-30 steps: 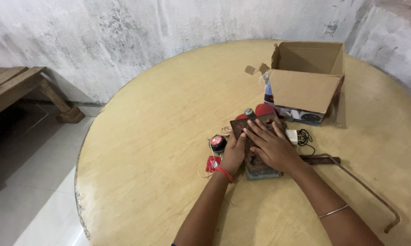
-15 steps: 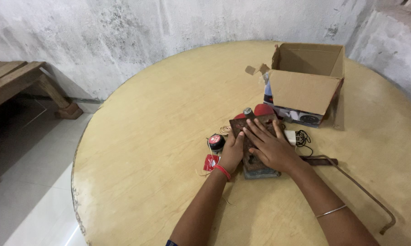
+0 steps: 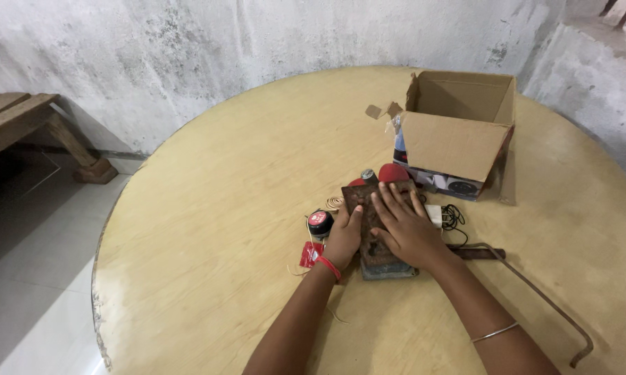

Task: The person arranges various small hardware items on a round table, including a red fan, a metal plate, wires, and a cardboard box. They move the items around and place some into the box.

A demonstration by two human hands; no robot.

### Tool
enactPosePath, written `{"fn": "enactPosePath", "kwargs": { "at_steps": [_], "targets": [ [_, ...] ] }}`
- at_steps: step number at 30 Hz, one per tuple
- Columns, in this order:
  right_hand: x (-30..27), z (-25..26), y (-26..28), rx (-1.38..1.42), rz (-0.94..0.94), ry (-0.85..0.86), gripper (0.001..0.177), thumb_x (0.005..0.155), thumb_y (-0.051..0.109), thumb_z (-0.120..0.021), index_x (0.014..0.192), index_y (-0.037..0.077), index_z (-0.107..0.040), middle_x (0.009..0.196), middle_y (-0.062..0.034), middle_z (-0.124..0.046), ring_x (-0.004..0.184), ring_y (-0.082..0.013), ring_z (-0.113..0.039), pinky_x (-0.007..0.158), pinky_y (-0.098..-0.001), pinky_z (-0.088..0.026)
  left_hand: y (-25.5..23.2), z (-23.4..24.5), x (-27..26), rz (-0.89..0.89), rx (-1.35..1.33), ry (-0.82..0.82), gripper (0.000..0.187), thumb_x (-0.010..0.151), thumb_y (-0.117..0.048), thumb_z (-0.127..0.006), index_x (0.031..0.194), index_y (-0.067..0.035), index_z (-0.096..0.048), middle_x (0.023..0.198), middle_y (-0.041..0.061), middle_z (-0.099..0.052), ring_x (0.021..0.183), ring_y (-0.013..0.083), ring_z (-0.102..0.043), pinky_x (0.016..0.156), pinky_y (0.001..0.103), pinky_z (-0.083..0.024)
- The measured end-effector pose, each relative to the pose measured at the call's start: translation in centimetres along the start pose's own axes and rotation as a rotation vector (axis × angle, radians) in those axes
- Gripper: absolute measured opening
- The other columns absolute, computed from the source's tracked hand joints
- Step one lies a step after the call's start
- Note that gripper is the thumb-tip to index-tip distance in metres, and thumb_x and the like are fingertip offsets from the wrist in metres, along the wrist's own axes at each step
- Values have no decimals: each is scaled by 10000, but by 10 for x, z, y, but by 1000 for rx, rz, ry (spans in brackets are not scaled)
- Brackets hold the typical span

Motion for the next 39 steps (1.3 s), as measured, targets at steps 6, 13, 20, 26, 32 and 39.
{"fn": "enactPosePath", "kwargs": {
  "at_steps": [6, 13, 20, 26, 32, 39],
  "targets": [
    [3, 7, 6, -57, 62, 67, 705, 1018, 524, -385, 1602, 153, -249, 1705, -70, -174, 1570, -245, -150, 1233, -541, -114, -4, 0, -2, -35, 62, 13, 396, 1093, -229, -466, 1445, -49, -483, 1318, 81, -634, 1197, 149, -585, 1016, 301, -477],
    [4, 2, 5, 50, -13, -19, 820, 1011, 609, -338, 1613, 80, -160, 1694, -99, -120, 1543, -261, -120, 1199, -580, -75, -6, 0, -2, -64, 62, 19, 433, 1087, -231, -478, 1469, -31, -439, 1358, 84, -606, 1238, 155, -562, 1047, 302, -452],
    [2, 9, 10, -2, 35, 41, 753, 1003, 573, -369, 1623, 179, -205, 1716, -27, -151, 1570, -230, -142, 1227, -596, -73, -6, -1, -7, -36, 36, 19, 408, 1096, -229, -456, 1446, -18, -463, 1326, 103, -621, 1190, 162, -587, 1022, 303, -474],
    [5, 7, 5, 123, 0, -106, 818, 1003, 574, -392, 1589, 32, -215, 1674, -138, -164, 1533, -313, -160, 1192, -589, -115, -2, -2, 0, -113, 51, 34, 417, 1105, -213, -470, 1471, -15, -443, 1379, 99, -596, 1255, 147, -553, 1072, 290, -444],
    [5, 14, 7, -58, 103, 46, 738, 981, 537, -408, 1588, 143, -268, 1695, -41, -206, 1569, -265, -160, 1232, -555, -122, -2, -4, -4, -49, -27, 2, 438, 1089, -225, -452, 1476, -22, -437, 1362, 101, -603, 1225, 165, -574, 1028, 297, -477],
    [16, 7, 6, 164, 7, -126, 853, 992, 598, -406, 1565, -9, -232, 1659, -208, -138, 1534, -355, -129, 1181, -562, -176, -1, -4, -3, -65, -15, 13, 416, 1112, -246, -447, 1451, -6, -470, 1315, 106, -632, 1178, 170, -587, 1005, 290, -486]
  ]
}}
Point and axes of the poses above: each hand's wrist, its own x-axis towards the middle knuckle, its own z-axis out of the back of the hand, y = z × x, the point moved 1 cm from there along x, towards the middle knuckle
